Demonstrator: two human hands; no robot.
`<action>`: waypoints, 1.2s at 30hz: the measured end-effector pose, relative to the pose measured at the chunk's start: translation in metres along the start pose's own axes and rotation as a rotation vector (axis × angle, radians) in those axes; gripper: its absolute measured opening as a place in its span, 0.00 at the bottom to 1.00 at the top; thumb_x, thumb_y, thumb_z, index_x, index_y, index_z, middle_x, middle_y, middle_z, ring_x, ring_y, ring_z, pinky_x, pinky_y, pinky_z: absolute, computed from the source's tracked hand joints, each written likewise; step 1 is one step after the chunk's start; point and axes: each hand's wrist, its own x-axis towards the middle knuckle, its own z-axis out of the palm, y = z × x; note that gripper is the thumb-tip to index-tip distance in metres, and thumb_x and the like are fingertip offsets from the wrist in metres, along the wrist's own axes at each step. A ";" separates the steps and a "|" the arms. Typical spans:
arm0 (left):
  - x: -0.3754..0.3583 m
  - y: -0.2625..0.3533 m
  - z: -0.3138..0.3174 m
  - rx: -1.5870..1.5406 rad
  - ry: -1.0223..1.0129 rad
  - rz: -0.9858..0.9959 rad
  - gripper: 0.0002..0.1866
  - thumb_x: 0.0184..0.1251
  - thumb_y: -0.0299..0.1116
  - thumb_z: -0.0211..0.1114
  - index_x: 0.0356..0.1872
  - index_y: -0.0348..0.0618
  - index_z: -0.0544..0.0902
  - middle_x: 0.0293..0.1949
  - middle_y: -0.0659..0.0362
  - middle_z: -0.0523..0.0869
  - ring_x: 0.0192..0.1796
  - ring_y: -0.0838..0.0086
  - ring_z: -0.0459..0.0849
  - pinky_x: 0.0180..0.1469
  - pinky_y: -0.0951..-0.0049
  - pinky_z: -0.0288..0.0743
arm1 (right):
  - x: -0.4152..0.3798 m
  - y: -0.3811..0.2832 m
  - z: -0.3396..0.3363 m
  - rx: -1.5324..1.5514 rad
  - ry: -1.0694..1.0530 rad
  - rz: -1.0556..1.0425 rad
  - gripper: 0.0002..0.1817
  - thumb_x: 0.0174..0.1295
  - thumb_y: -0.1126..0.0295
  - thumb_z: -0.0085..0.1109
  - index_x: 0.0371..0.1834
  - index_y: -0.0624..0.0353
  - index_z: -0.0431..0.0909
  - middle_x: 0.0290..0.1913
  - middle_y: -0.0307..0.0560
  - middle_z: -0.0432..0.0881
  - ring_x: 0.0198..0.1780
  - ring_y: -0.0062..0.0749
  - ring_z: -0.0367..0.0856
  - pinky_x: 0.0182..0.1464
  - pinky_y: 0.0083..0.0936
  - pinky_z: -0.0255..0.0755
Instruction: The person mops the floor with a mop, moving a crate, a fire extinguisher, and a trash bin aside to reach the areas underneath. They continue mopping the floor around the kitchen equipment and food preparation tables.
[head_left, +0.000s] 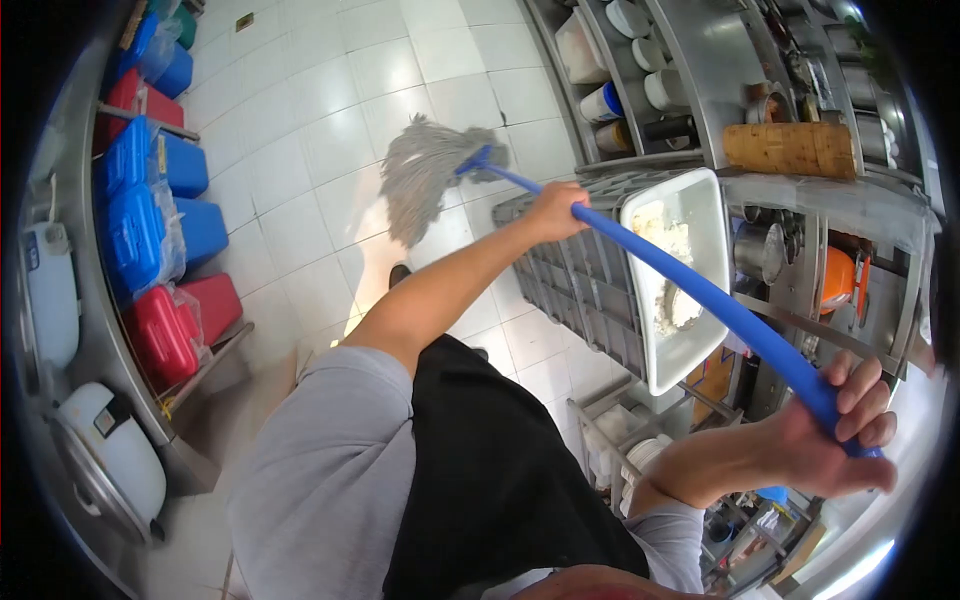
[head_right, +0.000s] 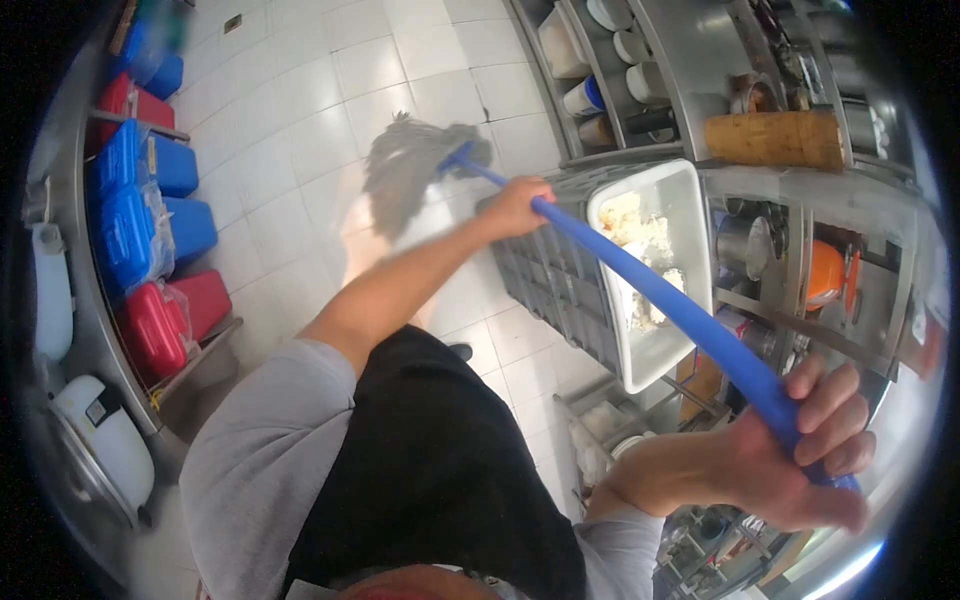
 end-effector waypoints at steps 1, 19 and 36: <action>0.022 -0.006 0.003 -0.045 -0.086 -0.024 0.18 0.56 0.41 0.84 0.33 0.45 0.83 0.36 0.54 0.86 0.41 0.54 0.86 0.48 0.56 0.78 | 0.000 0.007 0.022 -0.027 -0.016 -0.024 0.31 0.74 0.31 0.55 0.28 0.48 0.73 0.23 0.36 0.67 0.35 0.32 0.70 0.41 0.40 0.74; 0.106 0.015 0.030 0.130 -0.317 -0.055 0.29 0.58 0.64 0.78 0.40 0.46 0.87 0.45 0.53 0.87 0.54 0.55 0.84 0.58 0.57 0.77 | 0.026 0.084 0.027 -0.364 0.144 0.152 0.31 0.83 0.40 0.43 0.22 0.48 0.66 0.19 0.38 0.59 0.31 0.39 0.75 0.50 0.56 0.85; -0.203 0.028 -0.127 0.375 -0.136 -0.133 0.22 0.66 0.42 0.77 0.20 0.43 0.75 0.23 0.52 0.80 0.30 0.50 0.83 0.33 0.53 0.74 | -0.057 0.049 -0.026 0.301 -0.170 0.081 0.26 0.76 0.48 0.60 0.20 0.44 0.66 0.17 0.31 0.79 0.24 0.24 0.76 0.31 0.31 0.80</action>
